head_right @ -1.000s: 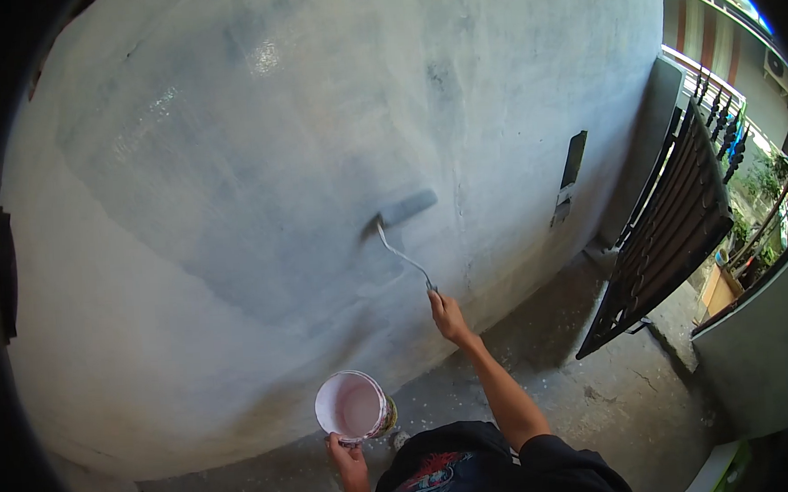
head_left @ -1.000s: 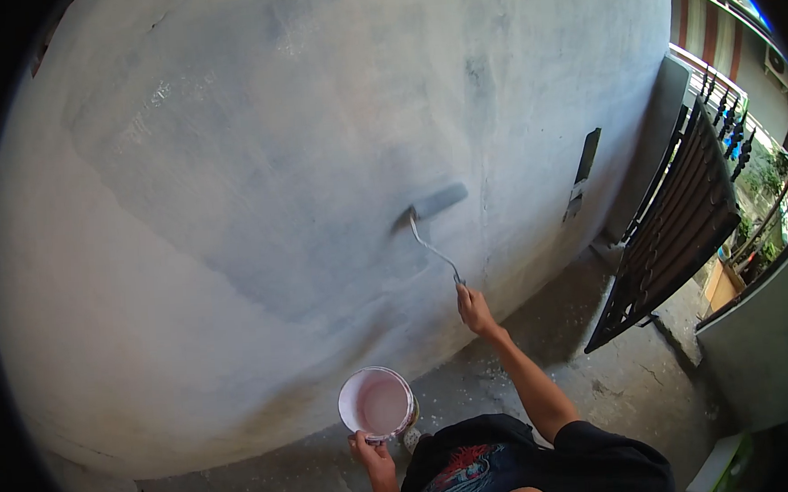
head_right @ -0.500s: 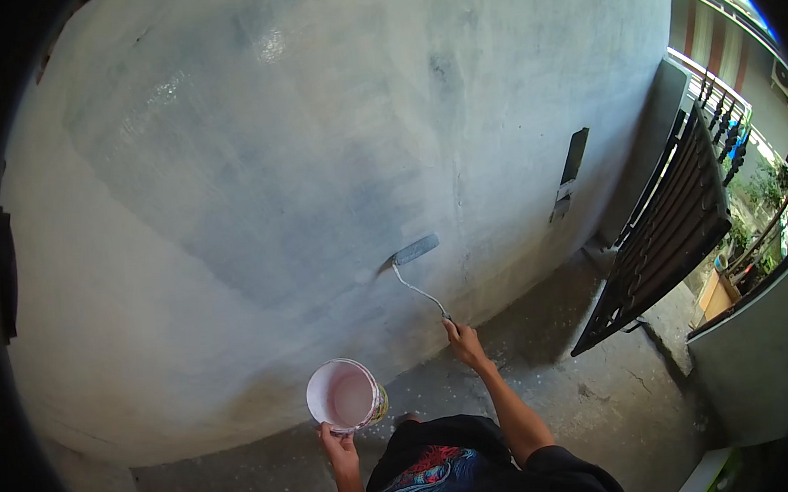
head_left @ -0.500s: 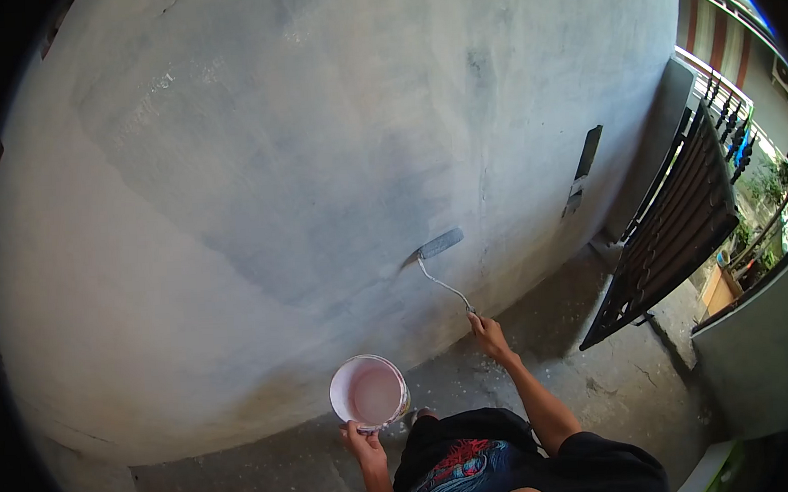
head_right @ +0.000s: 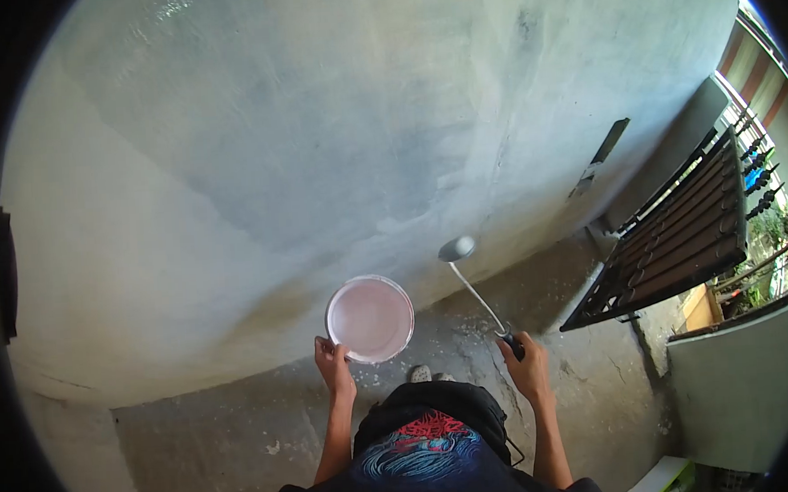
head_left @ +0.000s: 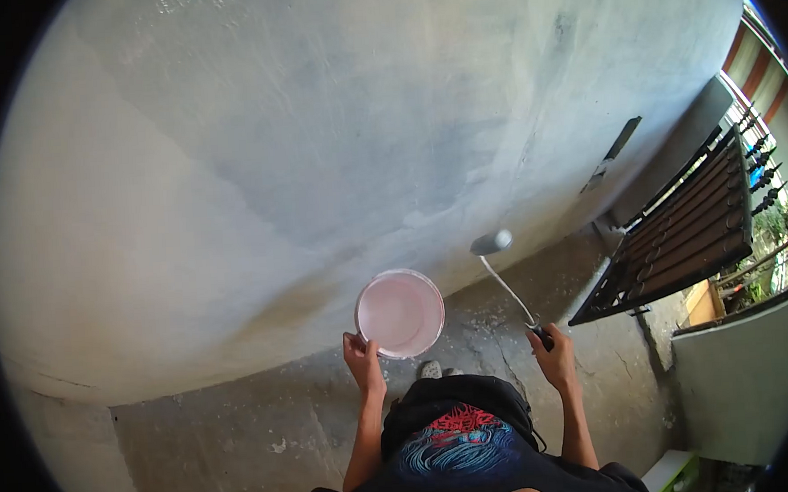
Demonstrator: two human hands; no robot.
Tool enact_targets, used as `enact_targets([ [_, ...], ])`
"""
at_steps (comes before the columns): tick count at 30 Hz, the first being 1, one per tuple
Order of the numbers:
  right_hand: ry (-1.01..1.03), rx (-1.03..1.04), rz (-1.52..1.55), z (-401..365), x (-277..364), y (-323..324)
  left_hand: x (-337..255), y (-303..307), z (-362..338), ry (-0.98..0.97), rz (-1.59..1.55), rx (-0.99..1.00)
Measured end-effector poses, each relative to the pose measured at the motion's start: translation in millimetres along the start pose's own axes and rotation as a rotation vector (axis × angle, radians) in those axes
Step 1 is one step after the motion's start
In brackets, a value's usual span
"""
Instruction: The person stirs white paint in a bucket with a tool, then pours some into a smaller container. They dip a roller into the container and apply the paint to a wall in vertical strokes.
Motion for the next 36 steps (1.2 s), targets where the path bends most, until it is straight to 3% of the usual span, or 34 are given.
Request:
enact_targets([
  [2,-0.028,-0.048,0.046,-20.0,14.9,15.7,-8.2,-12.9,7.5,-0.046,0.009,0.093],
  [4,0.038,-0.100,-0.143,-36.3,39.2,31.2,-14.1,-24.6,12.5,0.001,-0.010,0.129],
  [8,0.001,-0.162,-0.201,-62.4,80.5,39.4,-5.6,-42.5,22.6,-0.055,0.037,0.281],
  [11,0.040,-0.173,-0.291,-73.4,83.1,34.7,-11.2,-45.7,22.5,0.003,0.035,0.336],
  [21,0.133,-0.284,-0.527,-89.5,88.7,8.5,3.4,-36.8,28.5,-0.130,0.170,0.447],
  [30,0.198,-0.217,-0.566,-81.3,96.1,-7.3,-14.3,-37.3,21.3,-0.172,0.175,0.469],
  [36,0.125,-0.037,-0.665,-80.0,103.5,-12.5,-6.8,-38.8,16.1,-0.178,0.165,0.489],
])
Point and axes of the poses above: each hand's wrist, its own z-axis towards the middle knuckle, its own y-axis out of the back of the hand, x = y × z, the point moved 1 cm from there along z, towards the middle knuckle, and after that the axes turned 6 degrees about -y, right-handed, at the moved point
